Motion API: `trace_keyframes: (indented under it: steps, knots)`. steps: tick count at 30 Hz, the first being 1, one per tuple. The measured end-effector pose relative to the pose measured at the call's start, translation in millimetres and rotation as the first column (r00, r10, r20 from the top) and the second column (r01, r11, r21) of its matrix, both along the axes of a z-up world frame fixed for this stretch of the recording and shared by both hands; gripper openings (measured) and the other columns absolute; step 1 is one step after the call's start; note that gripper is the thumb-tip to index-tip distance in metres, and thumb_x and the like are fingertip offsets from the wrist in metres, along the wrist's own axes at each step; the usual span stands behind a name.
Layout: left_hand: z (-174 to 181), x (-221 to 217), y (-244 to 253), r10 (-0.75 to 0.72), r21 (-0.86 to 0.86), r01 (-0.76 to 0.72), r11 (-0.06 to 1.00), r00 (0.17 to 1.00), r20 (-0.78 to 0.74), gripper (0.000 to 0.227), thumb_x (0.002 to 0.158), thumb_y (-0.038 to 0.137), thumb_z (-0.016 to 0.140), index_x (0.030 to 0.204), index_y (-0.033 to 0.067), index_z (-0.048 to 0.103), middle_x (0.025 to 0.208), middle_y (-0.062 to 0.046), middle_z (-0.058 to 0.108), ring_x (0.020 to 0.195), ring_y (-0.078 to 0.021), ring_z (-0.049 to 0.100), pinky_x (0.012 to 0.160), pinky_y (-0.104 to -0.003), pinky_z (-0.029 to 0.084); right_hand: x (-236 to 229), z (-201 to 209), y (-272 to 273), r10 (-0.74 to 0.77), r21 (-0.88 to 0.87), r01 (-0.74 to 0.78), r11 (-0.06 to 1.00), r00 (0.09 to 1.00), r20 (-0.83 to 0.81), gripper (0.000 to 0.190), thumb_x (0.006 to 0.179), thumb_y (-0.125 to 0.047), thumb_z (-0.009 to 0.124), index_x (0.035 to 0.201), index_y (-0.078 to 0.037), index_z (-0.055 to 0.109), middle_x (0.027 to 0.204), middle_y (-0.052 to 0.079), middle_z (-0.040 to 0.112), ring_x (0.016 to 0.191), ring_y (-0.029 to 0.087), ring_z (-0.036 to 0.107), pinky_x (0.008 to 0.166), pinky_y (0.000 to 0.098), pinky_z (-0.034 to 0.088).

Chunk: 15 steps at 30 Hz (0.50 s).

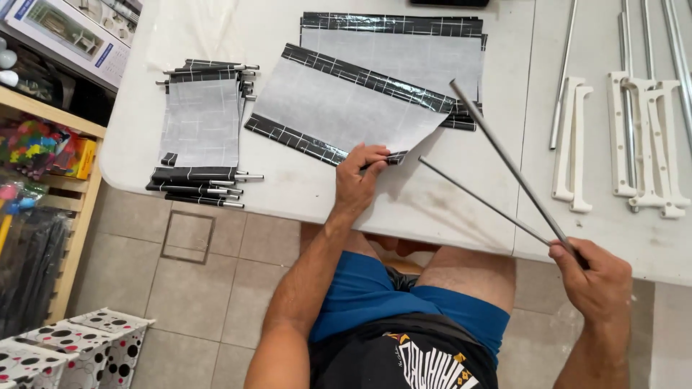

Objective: Assembling modular display rack shelves by inserting metal support rods into fabric sleeves.

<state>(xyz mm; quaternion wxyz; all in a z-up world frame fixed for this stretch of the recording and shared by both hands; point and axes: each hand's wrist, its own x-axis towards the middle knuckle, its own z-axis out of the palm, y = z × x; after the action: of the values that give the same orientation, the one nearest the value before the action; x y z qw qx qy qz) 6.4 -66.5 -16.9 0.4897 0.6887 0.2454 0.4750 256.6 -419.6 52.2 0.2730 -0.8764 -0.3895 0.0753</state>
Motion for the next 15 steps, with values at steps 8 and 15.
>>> trace_keyframes:
  steps: [8, 15]
  knots:
    - [3, -1, -2, 0.001, 0.13, 0.011, 0.991, 0.996, -0.091, 0.018, 0.101, 0.031, 0.067, 0.098, 0.014, 0.073, 0.112, -0.005, 0.077, 0.115, -0.0253, 0.073, 0.118, -0.057, 0.039, -3, -2, 1, 0.106, -0.053, -0.101, 0.994, 0.987, 0.12, 0.018, 0.103, -0.028, 0.073, 0.109, -0.012, 0.08, 0.092, -0.001, 0.074, 0.084, 0.015, 0.067, 0.07, 0.0294, 0.05]
    - [6, 0, -5, 0.028, 0.325, 0.022, 0.945, 0.988, -0.149, 0.013, 0.102, 0.024, 0.066, 0.098, 0.013, 0.071, 0.109, -0.002, 0.077, 0.112, -0.0226, 0.073, 0.119, -0.052, 0.037, 8, -4, -9, 0.089, -0.12, -0.066, 0.991, 0.977, 0.195, 0.023, 0.102, -0.032, 0.077, 0.111, -0.011, 0.08, 0.096, -0.001, 0.076, 0.091, 0.018, 0.07, 0.077, 0.0317, 0.053]
